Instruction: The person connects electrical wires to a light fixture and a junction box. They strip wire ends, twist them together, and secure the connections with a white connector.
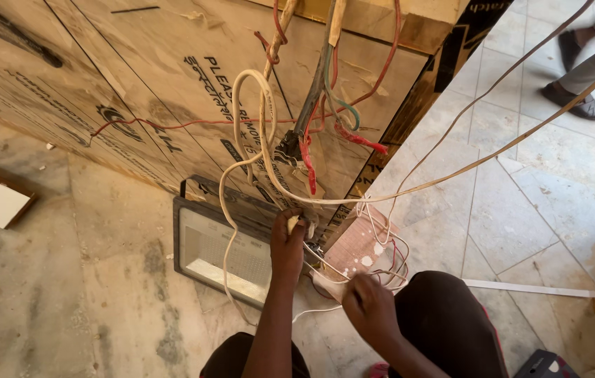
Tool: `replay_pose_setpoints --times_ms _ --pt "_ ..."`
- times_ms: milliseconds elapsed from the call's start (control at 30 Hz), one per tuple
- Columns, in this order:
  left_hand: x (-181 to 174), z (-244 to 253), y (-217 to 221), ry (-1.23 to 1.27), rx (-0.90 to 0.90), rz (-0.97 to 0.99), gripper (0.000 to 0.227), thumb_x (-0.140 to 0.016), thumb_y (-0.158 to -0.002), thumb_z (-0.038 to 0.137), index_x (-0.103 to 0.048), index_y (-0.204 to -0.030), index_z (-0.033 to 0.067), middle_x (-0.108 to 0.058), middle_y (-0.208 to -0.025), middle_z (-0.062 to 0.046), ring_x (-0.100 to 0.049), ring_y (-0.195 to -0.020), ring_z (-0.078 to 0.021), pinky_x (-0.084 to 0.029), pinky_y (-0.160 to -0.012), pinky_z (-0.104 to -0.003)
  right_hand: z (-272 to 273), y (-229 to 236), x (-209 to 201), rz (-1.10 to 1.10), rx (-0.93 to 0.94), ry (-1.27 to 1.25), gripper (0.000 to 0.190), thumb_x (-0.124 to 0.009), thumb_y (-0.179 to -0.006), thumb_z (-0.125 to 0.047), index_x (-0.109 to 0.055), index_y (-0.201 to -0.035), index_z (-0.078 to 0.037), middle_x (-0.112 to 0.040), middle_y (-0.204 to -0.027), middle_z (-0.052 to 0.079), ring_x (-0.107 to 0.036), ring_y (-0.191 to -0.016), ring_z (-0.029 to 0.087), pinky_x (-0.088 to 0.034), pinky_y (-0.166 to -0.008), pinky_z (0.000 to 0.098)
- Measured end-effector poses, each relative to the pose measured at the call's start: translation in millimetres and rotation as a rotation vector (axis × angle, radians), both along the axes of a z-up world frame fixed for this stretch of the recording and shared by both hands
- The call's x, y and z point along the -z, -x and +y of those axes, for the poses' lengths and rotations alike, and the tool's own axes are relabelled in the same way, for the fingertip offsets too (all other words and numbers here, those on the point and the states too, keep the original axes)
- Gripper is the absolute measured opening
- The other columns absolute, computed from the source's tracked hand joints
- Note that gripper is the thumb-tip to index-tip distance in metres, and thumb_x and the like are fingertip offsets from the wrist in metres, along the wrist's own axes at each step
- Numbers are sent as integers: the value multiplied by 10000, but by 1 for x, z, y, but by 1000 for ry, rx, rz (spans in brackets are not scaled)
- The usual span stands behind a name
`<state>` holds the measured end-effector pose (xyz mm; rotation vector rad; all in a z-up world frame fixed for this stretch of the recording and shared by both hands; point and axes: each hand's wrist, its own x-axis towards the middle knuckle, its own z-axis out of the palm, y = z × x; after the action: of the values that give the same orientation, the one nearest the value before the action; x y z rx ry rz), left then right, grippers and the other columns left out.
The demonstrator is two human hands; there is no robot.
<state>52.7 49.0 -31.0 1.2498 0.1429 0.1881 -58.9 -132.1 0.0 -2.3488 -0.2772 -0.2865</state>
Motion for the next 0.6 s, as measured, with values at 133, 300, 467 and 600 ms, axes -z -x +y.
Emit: replay_pose_setpoints --times_ms 133,300,467,600 --pt "10 1 6 295 100 75 305 -551 -984 239 -646 -1206 52 -678 -1001 -90 -607 -755 -163 -499 -671 -322 -31 8 0 558 -52 -367 162 -674 -915 -174 -668 -858 -23 -670 -688 74 -678 -603 114 -517 -564 309" --pt "11 -12 22 386 249 210 604 -449 -1055 537 -678 -1169 -10 -699 -987 -146 -693 -797 -233 -544 -713 -332 -32 -21 -12 478 -111 -513 236 -676 -966 -250 -672 -886 -28 -691 -713 36 -653 -664 55 -529 -604 256" --pt "-4 -18 35 232 405 276 535 -555 -969 467 -667 -1221 9 -699 -1056 -121 -715 -870 -166 -619 -813 -324 -20 -48 -17 389 19 -275 268 -718 -914 -287 -705 -872 -23 -681 -651 22 -603 -577 86 -459 -530 275" --pt "-21 -23 42 92 495 241 407 -710 -923 228 -654 -1267 18 -697 -1123 -91 -712 -928 -119 -624 -835 -283 -29 -57 7 432 44 -282 298 -747 -922 -306 -724 -885 -11 -646 -651 59 -546 -594 110 -438 -536 290"
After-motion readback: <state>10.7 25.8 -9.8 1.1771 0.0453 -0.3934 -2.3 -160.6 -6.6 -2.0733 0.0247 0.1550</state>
